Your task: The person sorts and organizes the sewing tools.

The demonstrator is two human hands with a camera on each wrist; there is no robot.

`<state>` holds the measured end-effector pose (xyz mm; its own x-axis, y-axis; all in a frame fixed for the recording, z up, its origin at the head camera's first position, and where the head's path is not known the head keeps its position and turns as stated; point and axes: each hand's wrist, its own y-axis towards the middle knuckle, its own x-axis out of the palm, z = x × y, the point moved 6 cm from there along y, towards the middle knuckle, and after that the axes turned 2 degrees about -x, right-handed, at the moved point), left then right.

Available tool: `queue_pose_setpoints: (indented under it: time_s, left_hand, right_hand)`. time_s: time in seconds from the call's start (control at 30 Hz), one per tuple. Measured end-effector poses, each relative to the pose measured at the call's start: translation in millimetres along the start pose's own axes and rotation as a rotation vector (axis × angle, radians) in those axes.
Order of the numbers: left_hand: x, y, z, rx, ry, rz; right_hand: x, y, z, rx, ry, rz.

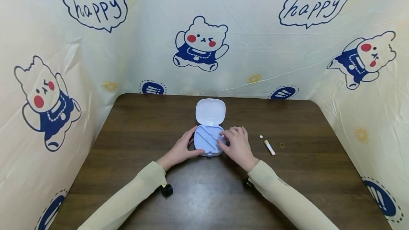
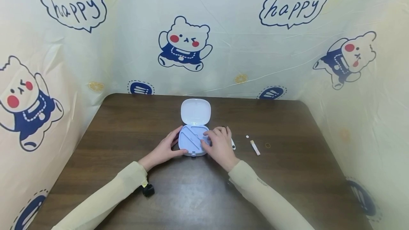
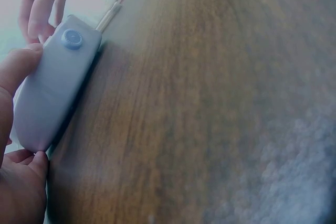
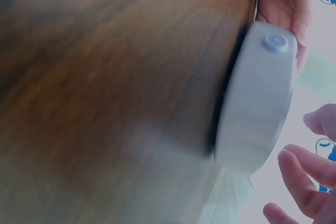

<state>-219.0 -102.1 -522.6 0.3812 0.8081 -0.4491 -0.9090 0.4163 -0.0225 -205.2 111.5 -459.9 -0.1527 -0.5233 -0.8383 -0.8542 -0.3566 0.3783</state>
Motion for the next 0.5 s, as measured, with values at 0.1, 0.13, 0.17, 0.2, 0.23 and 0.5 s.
queue_pose_setpoints:
  time_s: [0.1, 0.13, 0.17, 0.2, 0.23, 0.5]
  left_hand:
    - [0.1, 0.9, -0.8, 0.002, -0.005, 0.001]
    - [0.1, 1.2, -1.2, 0.002, -0.007, 0.001]
    - [0.2, 1.3, -1.5, 0.001, -0.008, 0.001]
    - [0.2, 1.5, -1.9, -0.001, -0.006, 0.000]
    - [0.3, 1.6, -2.3, -0.003, -0.006, -0.001]
    - [0.5, 1.3, -2.3, -0.009, -0.005, -0.004]
  right_hand:
    - [-7.3, -3.0, 5.0, -0.006, 0.011, 0.031]
    - [-9.7, -4.1, 7.1, -0.005, 0.013, 0.039]
    - [-12.3, -5.3, 9.0, -0.006, 0.013, 0.051]
    - [-14.4, -6.5, 11.2, -0.006, 0.010, 0.061]
    - [-16.6, -7.7, 13.5, -0.005, 0.006, 0.071]
    - [-32.8, -17.4, 30.8, 0.035, -0.008, 0.112]
